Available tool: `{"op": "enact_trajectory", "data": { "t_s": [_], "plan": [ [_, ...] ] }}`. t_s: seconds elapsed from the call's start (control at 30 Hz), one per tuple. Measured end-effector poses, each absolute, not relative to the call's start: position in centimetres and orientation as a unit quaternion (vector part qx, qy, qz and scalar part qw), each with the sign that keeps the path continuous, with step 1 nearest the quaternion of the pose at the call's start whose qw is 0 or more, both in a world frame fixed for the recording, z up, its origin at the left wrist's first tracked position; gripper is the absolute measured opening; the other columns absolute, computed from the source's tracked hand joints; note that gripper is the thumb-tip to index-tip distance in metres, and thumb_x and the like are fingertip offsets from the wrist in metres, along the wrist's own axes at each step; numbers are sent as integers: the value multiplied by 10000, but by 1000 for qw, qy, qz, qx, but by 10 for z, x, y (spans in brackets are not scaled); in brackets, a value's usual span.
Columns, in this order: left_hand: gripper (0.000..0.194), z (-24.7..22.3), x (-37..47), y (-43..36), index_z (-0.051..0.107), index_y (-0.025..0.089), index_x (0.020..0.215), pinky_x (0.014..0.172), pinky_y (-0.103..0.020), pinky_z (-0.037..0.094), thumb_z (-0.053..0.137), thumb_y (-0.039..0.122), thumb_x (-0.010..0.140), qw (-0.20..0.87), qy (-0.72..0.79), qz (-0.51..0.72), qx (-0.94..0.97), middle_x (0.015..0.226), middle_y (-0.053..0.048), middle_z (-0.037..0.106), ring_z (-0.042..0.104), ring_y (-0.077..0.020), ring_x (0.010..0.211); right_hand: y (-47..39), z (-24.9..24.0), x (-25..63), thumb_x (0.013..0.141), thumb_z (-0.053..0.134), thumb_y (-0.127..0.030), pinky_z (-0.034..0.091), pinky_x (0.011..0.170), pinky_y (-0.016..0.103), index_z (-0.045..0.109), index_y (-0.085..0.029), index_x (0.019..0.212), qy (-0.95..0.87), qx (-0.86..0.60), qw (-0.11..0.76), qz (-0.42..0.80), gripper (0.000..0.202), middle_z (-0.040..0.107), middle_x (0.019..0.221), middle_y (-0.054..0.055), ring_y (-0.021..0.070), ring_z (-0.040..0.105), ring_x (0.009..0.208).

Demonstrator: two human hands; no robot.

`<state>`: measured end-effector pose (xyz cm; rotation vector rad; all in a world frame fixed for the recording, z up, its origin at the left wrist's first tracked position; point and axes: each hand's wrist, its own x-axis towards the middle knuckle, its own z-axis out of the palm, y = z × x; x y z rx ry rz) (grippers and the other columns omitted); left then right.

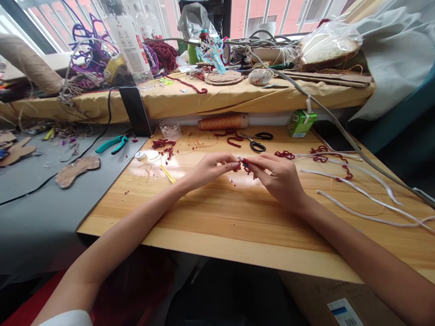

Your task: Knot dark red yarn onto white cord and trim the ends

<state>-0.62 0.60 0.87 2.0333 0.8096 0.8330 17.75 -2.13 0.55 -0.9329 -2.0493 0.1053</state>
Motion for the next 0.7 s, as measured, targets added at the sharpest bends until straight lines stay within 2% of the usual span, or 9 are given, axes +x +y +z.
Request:
{"op": "enact_trajectory", "data": {
  "t_s": [0.1,0.2,0.37,0.53,0.7],
  "plan": [
    [177,5,-3,6,630,140,854,704,-247,471,537,273,783,470,304,331,760,845,-46,656,591,-108,758,-20,3,178,833,458,-183,441,621,260,647,-178,859,-821,-379,427,-10,190,643,762,53,141,573,683],
    [163,1,0,7,642,133,858,690,-249,476,570,235,753,501,310,342,732,815,-43,659,588,-106,728,-19,-2,178,831,460,-174,437,616,246,629,-164,835,-822,-380,422,-45,169,639,746,52,136,573,678],
    [204,1,4,3,660,127,858,692,-259,459,566,274,752,489,341,347,724,770,-47,663,582,-116,708,-16,-9,178,814,486,-168,431,603,224,593,-152,771,-819,-370,423,-116,116,633,716,39,125,571,657],
    [214,1,7,-2,656,130,841,751,-267,442,548,297,761,458,354,340,741,837,-52,667,588,-131,776,-16,-10,179,817,470,-174,388,521,225,574,-145,703,-830,-375,375,-171,157,608,666,41,121,544,580],
    [207,-4,8,-2,637,122,838,746,-258,443,523,285,780,438,342,345,756,864,-54,662,590,-133,803,-18,-9,177,823,447,-186,384,532,230,566,-144,683,-834,-397,356,-139,189,588,647,46,125,533,585]
  ]
}}
